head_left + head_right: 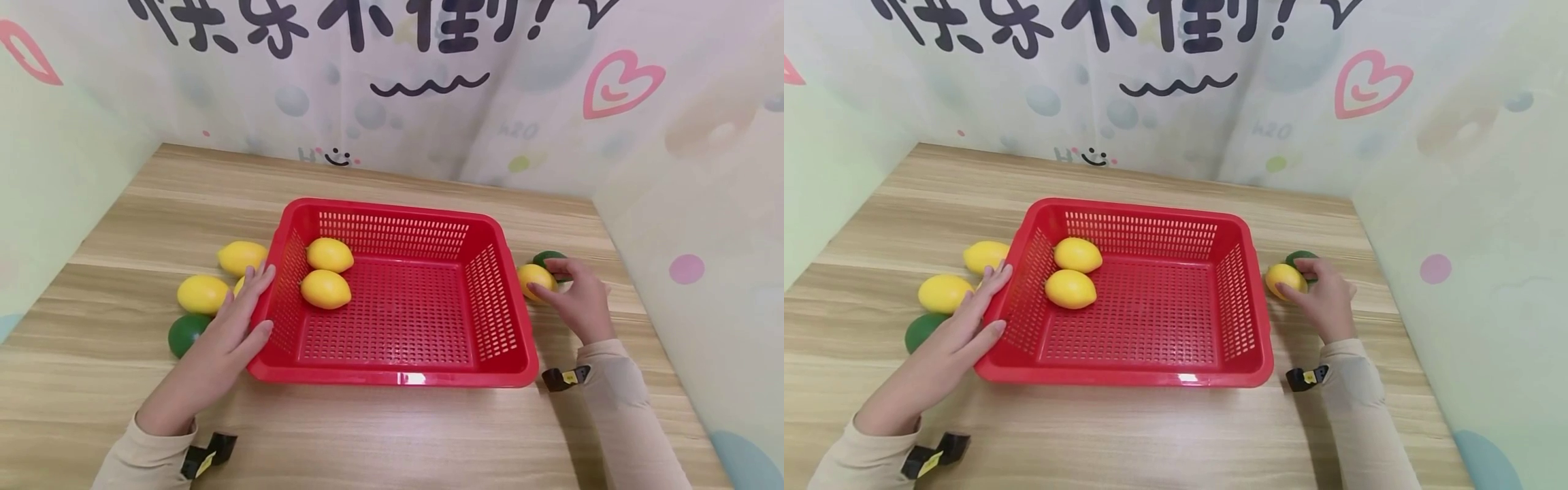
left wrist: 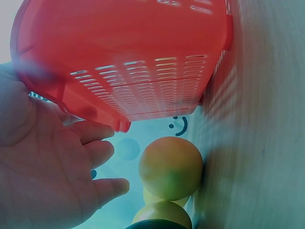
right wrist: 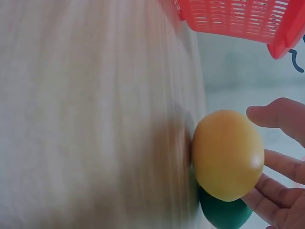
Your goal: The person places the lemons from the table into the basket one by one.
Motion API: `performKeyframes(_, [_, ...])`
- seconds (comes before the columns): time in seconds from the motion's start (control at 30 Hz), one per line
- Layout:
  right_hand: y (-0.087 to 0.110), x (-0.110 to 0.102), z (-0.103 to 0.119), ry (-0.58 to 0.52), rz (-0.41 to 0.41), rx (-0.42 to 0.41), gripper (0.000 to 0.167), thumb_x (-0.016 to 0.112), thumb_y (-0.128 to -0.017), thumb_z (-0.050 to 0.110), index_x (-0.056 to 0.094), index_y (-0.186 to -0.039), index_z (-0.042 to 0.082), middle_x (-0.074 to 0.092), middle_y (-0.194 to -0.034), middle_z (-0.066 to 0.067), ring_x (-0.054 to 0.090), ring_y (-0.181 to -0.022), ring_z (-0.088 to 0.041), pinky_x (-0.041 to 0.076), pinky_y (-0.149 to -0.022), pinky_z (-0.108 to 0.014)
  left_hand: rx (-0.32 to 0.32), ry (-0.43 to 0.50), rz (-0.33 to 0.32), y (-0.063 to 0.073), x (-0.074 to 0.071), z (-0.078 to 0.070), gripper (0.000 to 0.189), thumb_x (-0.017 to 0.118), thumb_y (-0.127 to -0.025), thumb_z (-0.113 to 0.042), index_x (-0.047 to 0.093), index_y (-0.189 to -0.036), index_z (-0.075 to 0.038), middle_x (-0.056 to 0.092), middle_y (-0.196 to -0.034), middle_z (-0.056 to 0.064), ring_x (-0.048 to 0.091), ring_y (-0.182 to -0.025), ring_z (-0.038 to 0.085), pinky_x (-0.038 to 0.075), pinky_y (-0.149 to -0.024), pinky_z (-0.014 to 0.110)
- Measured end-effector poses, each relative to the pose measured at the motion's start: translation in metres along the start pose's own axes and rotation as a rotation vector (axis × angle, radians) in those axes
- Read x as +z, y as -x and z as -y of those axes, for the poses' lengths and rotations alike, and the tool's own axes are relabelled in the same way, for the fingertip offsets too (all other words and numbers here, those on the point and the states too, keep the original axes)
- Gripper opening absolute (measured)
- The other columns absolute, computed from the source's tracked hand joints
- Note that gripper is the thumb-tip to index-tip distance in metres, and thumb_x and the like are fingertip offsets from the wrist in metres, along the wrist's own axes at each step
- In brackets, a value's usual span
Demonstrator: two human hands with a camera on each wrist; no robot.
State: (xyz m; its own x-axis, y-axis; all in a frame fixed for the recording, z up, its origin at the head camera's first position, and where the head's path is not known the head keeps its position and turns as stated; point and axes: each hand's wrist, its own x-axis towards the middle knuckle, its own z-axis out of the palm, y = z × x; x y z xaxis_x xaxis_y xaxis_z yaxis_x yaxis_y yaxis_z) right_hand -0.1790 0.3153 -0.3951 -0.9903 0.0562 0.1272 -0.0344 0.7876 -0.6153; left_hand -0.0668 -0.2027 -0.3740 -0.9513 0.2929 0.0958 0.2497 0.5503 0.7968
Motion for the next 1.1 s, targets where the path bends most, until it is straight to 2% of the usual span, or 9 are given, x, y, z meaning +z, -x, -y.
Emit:
performKeyframes(0.33, [0.002, 0.005, -0.004, -0.015, -0.017, 0.037, 0.061, 0.082, -0.090, 0.024, 0.058, -0.136, -0.007, 0.062, -0.128, -0.028, 0.055, -0.119, -0.043, 0.042, -0.103, -0.059, -0.028, 0.011, 0.011, 0.000, 0.000, 0.001, 0.076, 0.054, -0.105, -0.014, 0.011, -0.167, -0.021, 0.009, -0.173, 0.009, -0.004, -0.158, 0.036, 0.001, -0.123, 0.065])
performKeyframes(0.57, [0.003, 0.008, -0.006, -0.017, -0.010, 0.065, 0.064, 0.081, -0.091, 0.028, 0.056, -0.139, -0.007, 0.061, -0.130, -0.029, 0.054, -0.119, -0.044, 0.042, -0.101, -0.059, -0.018, 0.017, 0.007, -0.001, 0.001, 0.003, 0.076, 0.053, -0.105, -0.013, 0.012, -0.167, -0.021, 0.009, -0.173, 0.009, -0.004, -0.158, 0.036, 0.001, -0.122, 0.066])
performKeyframes(0.83, [0.003, 0.011, -0.007, -0.001, 0.028, 0.139, 0.071, 0.078, -0.092, 0.036, 0.052, -0.144, -0.005, 0.057, -0.135, -0.030, 0.050, -0.120, -0.044, 0.044, -0.097, -0.056, -0.018, 0.014, 0.003, -0.001, 0.000, 0.001, 0.076, 0.054, -0.104, -0.012, 0.012, -0.167, -0.020, 0.010, -0.173, 0.009, -0.003, -0.158, 0.036, 0.002, -0.123, 0.065])
performKeyframes(1.1, [0.007, 0.010, -0.006, -0.001, 0.057, 0.158, 0.074, 0.078, -0.092, 0.037, 0.050, -0.146, -0.005, 0.058, -0.135, -0.029, 0.053, -0.115, -0.043, 0.049, -0.094, -0.053, -0.019, 0.012, 0.004, -0.001, 0.000, 0.001, 0.075, 0.053, -0.105, -0.012, 0.012, -0.167, -0.020, 0.010, -0.173, 0.009, -0.004, -0.158, 0.036, 0.003, -0.123, 0.065])
